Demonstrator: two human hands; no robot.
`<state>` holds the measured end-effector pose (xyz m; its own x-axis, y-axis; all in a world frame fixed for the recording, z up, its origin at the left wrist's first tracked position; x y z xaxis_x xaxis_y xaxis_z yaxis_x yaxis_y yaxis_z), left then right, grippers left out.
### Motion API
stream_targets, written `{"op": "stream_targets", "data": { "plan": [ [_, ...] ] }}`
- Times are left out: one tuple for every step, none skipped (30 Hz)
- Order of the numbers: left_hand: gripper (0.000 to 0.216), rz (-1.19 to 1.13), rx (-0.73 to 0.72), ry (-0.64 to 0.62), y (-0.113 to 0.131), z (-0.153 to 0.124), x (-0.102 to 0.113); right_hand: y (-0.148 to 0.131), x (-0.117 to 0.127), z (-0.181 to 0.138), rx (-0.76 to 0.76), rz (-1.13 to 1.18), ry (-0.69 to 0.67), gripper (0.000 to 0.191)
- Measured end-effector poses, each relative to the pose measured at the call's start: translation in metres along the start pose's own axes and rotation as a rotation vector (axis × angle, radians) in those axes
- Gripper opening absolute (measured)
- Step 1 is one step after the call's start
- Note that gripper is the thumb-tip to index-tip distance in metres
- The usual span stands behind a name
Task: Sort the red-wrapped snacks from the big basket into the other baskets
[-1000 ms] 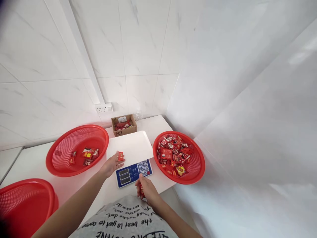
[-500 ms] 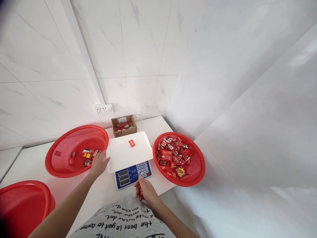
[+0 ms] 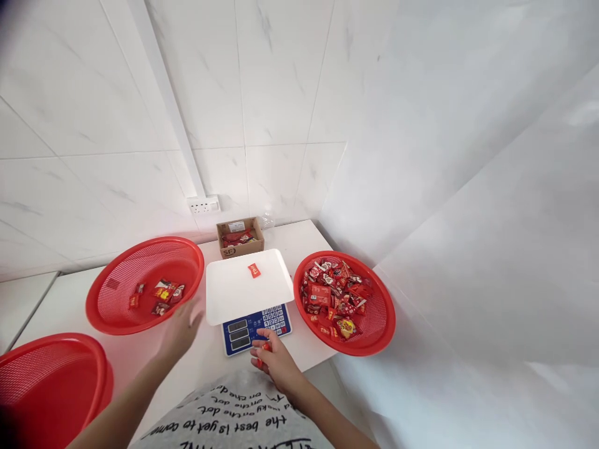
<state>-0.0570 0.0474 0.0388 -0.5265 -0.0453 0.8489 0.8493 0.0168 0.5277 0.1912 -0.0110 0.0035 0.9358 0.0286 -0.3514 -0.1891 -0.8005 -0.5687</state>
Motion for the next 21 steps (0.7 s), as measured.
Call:
{"op": "stream_targets", "data": {
  "plan": [
    [0.044,-0.142,-0.058,-0.082,0.021,-0.006,-0.014,0.000,-0.001,0.000,0.002,-0.003,-0.009,0.055],
    [0.042,-0.285,-0.127,-0.204,0.044,-0.014,-0.030,0.000,-0.003,0.000,0.010,-0.005,-0.023,0.060],
    [0.038,-0.397,-0.207,-0.328,0.069,-0.024,-0.045,-0.002,-0.004,-0.001,0.024,-0.013,-0.043,0.064],
    [0.035,-0.460,-0.295,-0.422,0.092,-0.033,-0.055,-0.004,-0.007,-0.002,0.048,-0.034,-0.067,0.066],
    [0.034,-0.478,-0.373,-0.497,0.111,-0.041,-0.062,-0.006,-0.009,-0.003,0.079,-0.068,-0.091,0.065],
    [0.035,-0.458,-0.406,-0.542,0.124,-0.047,-0.068,-0.009,-0.012,-0.004,0.113,-0.112,-0.113,0.063],
    [0.036,-0.436,-0.423,-0.563,0.133,-0.050,-0.071,-0.012,-0.014,-0.005,0.141,-0.157,-0.132,0.059],
    [0.036,-0.419,-0.422,-0.565,0.138,-0.050,-0.072,-0.013,-0.017,-0.006,0.157,-0.196,-0.148,0.055],
    [0.034,-0.415,-0.410,-0.554,0.141,-0.049,-0.072,-0.014,-0.018,-0.007,0.161,-0.223,-0.161,0.052],
    [0.031,-0.431,-0.396,-0.536,0.142,-0.048,-0.070,-0.014,-0.019,-0.007,0.156,-0.236,-0.170,0.051],
    [0.029,-0.463,-0.383,-0.521,0.142,-0.046,-0.068,-0.014,-0.020,-0.007,0.147,-0.241,-0.172,0.053],
    [0.025,-0.502,-0.364,-0.505,0.142,-0.044,-0.065,-0.014,-0.020,-0.007,0.139,-0.242,-0.164,0.056],
    [0.021,-0.542,-0.334,-0.487,0.140,-0.042,-0.063,-0.015,-0.019,-0.007,0.136,-0.241,-0.150,0.060],
    [0.017,-0.593,-0.297,-0.470,0.138,-0.041,-0.060,-0.015,-0.017,-0.006,0.134,-0.241,-0.132,0.063],
    [0.016,-0.658,-0.253,-0.461,0.136,-0.040,-0.059,-0.015,-0.016,-0.006,0.130,-0.245,-0.115,0.065],
    [0.017,-0.735,-0.204,-0.461,0.135,-0.040,-0.058,-0.014,-0.015,-0.005,0.123,-0.252,-0.104,0.066],
    [0.019,-0.820,-0.149,-0.471,0.134,-0.041,-0.059,-0.014,-0.014,-0.005,0.115,-0.263,-0.097,0.066],
    [0.023,-0.902,-0.092,-0.489,0.133,-0.042,-0.061,-0.013,-0.013,-0.005,0.107,-0.279,-0.093,0.066],
    [0.027,-0.972,-0.036,-0.514,0.133,-0.044,-0.064,-0.012,-0.013,-0.005,0.102,-0.296,-0.090,0.066],
    [0.031,-1.021,0.012,-0.535,0.132,-0.045,-0.067,-0.012,-0.012,-0.006,0.101,-0.315,-0.089,0.066],
    [0.034,-1.047,0.047,-0.545,0.131,-0.046,-0.069,-0.012,-0.012,-0.006,0.101,-0.332,-0.088,0.066]
  ]
}}
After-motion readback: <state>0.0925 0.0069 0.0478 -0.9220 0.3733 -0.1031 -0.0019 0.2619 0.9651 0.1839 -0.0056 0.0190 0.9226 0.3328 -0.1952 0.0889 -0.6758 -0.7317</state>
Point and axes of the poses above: each hand's wrist, its own z-axis towards the middle knuckle, its own x-axis out of the back of the hand, y = z × x, the point moved 8 cm from there along z, towards the middle knuckle, and after that the axes turned 10 degrees about -x, right-handed, at the moved point
